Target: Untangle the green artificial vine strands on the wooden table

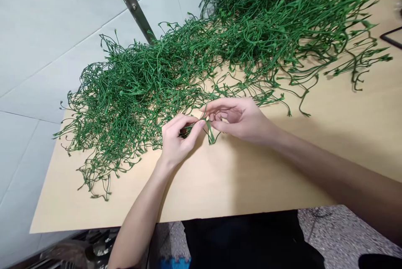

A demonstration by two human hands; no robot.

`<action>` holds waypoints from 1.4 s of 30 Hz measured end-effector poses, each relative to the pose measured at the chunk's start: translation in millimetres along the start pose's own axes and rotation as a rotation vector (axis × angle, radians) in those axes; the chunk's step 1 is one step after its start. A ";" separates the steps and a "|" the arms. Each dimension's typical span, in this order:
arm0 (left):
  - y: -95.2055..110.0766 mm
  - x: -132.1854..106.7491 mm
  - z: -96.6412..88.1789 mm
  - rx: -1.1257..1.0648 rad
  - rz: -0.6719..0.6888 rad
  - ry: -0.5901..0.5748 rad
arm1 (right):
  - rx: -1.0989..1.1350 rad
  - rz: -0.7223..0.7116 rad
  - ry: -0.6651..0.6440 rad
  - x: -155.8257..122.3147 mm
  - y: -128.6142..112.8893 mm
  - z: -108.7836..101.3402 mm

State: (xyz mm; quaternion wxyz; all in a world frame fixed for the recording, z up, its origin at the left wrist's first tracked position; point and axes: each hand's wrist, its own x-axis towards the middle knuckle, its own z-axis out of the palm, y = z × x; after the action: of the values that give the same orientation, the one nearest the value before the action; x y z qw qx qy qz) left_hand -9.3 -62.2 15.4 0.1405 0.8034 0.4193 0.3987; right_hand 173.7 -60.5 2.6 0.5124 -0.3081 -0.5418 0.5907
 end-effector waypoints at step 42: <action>2.7 0.2 -1.8 -0.497 -0.415 -0.128 | -0.656 -0.454 0.111 -3.1 8.4 4.2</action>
State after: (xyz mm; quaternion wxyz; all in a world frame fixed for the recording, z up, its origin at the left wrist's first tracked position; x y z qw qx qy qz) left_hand -9.0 -63.8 18.1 0.4365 0.6655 0.4545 0.4001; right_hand 168.4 -63.9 -5.0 0.5330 -0.3593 -0.7273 0.2406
